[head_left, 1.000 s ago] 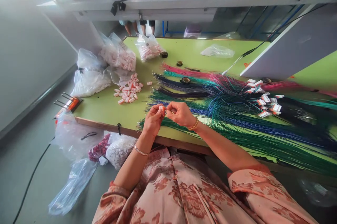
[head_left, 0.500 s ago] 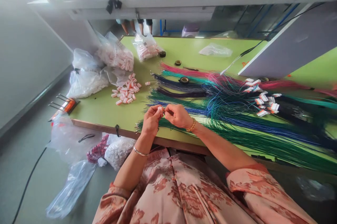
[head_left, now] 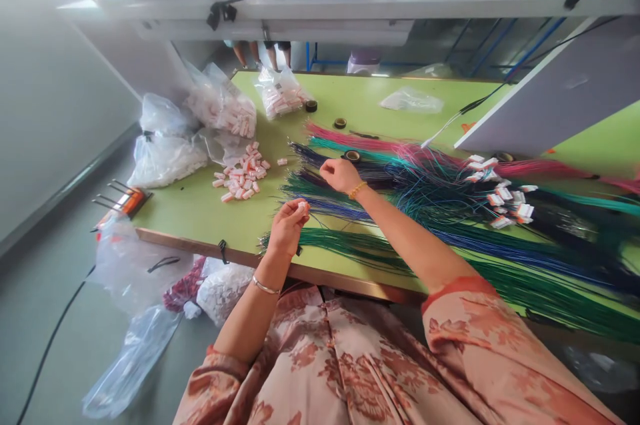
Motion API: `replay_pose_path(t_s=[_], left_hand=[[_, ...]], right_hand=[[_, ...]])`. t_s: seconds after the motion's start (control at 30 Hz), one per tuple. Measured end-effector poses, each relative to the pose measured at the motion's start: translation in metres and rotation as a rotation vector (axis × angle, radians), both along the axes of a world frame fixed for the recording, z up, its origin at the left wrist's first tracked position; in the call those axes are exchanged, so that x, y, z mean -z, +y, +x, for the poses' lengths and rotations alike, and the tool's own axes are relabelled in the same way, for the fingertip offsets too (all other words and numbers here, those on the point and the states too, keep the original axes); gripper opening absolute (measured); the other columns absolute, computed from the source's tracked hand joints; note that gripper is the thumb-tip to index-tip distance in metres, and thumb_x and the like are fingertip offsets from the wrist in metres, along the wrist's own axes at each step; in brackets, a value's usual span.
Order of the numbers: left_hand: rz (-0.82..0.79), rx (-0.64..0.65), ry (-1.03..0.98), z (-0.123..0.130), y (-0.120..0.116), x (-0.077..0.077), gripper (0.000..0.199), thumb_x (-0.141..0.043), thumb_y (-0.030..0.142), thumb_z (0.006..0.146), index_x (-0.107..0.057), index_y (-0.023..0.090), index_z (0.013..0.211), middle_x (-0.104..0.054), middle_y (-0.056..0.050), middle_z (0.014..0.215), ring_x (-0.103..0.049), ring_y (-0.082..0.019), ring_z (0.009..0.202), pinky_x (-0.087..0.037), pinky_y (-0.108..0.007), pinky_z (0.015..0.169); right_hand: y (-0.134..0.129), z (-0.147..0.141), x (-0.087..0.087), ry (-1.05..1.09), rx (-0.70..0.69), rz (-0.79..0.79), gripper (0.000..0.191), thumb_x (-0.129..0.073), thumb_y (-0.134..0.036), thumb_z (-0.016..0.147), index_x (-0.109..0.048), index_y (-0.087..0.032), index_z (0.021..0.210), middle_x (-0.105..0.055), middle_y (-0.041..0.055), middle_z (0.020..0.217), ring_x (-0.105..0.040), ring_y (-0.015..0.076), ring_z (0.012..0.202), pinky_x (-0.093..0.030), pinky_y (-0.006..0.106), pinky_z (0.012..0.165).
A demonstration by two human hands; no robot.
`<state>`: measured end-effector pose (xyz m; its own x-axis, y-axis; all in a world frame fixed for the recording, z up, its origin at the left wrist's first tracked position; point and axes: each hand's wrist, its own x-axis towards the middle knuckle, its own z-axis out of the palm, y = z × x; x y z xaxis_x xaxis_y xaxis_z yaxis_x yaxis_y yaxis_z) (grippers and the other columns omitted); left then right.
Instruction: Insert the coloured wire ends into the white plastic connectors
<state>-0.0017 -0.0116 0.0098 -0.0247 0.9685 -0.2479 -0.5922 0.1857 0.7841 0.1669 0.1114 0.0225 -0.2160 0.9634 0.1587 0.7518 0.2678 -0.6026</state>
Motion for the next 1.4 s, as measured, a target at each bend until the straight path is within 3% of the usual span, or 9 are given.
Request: replay_pose_path(t_s=[0.1, 0.2, 0.33, 0.5, 0.7, 0.93, 1.17, 1.4], left_hand=[[-0.023, 0.015, -0.018, 0.000, 0.000, 0.002, 0.034, -0.086, 0.024, 0.057, -0.068, 0.014, 0.084, -0.067, -0.002, 0.080, -0.056, -0.007, 0.069, -0.043, -0.021, 0.067], [-0.040, 0.029, -0.022, -0.001, -0.001, 0.003, 0.037, -0.087, 0.024, 0.055, -0.069, 0.013, 0.084, -0.067, -0.002, 0.079, -0.055, -0.007, 0.067, -0.043, -0.021, 0.065], [-0.057, 0.035, -0.025, -0.005, -0.002, 0.005, 0.036, -0.087, 0.024, 0.055, -0.068, 0.013, 0.085, -0.066, -0.002, 0.076, -0.054, -0.006, 0.064, -0.042, -0.021, 0.064], [-0.041, 0.058, -0.027, -0.007, -0.002, 0.005, 0.030, -0.084, 0.023, 0.061, -0.067, 0.013, 0.085, -0.065, -0.002, 0.076, -0.053, -0.007, 0.064, -0.043, -0.021, 0.063], [-0.046, 0.051, -0.048, -0.007, 0.000, 0.002, 0.028, -0.082, 0.020, 0.062, -0.068, 0.014, 0.085, -0.065, -0.002, 0.077, -0.053, -0.006, 0.064, -0.043, -0.019, 0.063], [-0.044, 0.034, -0.111, -0.003, 0.005, -0.003, 0.023, -0.079, 0.015, 0.065, -0.066, 0.015, 0.085, -0.064, -0.001, 0.080, -0.054, -0.006, 0.065, -0.045, -0.018, 0.063], [-0.046, 0.049, -0.172, 0.008, 0.008, -0.009, 0.023, -0.077, 0.014, 0.068, -0.064, 0.016, 0.087, -0.063, 0.000, 0.080, -0.056, -0.006, 0.068, -0.045, -0.018, 0.066], [-0.043, 0.086, -0.155, 0.017, 0.006, -0.010, 0.021, -0.074, 0.014, 0.070, -0.064, 0.017, 0.088, -0.062, 0.000, 0.081, -0.056, -0.007, 0.069, -0.046, -0.021, 0.070]], right_hand=[[0.028, -0.012, 0.010, -0.190, 0.050, -0.062, 0.015, -0.059, -0.022, 0.080, -0.073, -0.019, 0.085, -0.074, 0.0051, 0.087, -0.064, 0.0162, 0.079, -0.044, 0.023, 0.072], [0.038, -0.024, 0.017, -0.316, 0.071, -0.111, 0.017, -0.057, -0.024, 0.084, -0.072, -0.020, 0.090, -0.074, 0.0071, 0.097, -0.066, 0.0188, 0.089, -0.045, 0.025, 0.077], [0.035, -0.027, 0.021, -0.395, 0.032, -0.104, 0.021, -0.049, -0.022, 0.088, -0.067, -0.018, 0.098, -0.072, 0.0116, 0.104, -0.066, 0.0223, 0.094, -0.045, 0.028, 0.079], [0.023, -0.020, 0.016, -0.427, -0.033, 0.020, 0.023, -0.043, -0.020, 0.091, -0.059, -0.014, 0.107, -0.069, 0.0172, 0.106, -0.065, 0.0258, 0.090, -0.044, 0.032, 0.075], [0.008, -0.024, 0.007, -0.026, -0.138, 0.052, 0.013, -0.048, -0.021, 0.087, -0.059, -0.016, 0.086, -0.066, 0.0050, 0.075, -0.056, 0.0153, 0.066, -0.040, 0.025, 0.065], [-0.029, -0.024, -0.011, 0.415, -0.274, 0.066, 0.017, -0.056, -0.032, 0.081, -0.059, -0.016, 0.076, -0.060, -0.0007, 0.067, -0.049, 0.0103, 0.060, -0.040, 0.022, 0.060], [-0.074, -0.007, -0.014, 0.523, -0.232, -0.085, 0.017, -0.059, -0.032, 0.076, -0.061, -0.015, 0.075, -0.060, -0.0004, 0.065, -0.047, 0.0089, 0.056, -0.038, 0.021, 0.053], [-0.093, 0.000, -0.003, 0.510, -0.204, -0.058, 0.016, -0.056, -0.031, 0.075, -0.058, -0.016, 0.069, -0.057, -0.0013, 0.062, -0.045, 0.0079, 0.054, -0.036, 0.020, 0.051]])
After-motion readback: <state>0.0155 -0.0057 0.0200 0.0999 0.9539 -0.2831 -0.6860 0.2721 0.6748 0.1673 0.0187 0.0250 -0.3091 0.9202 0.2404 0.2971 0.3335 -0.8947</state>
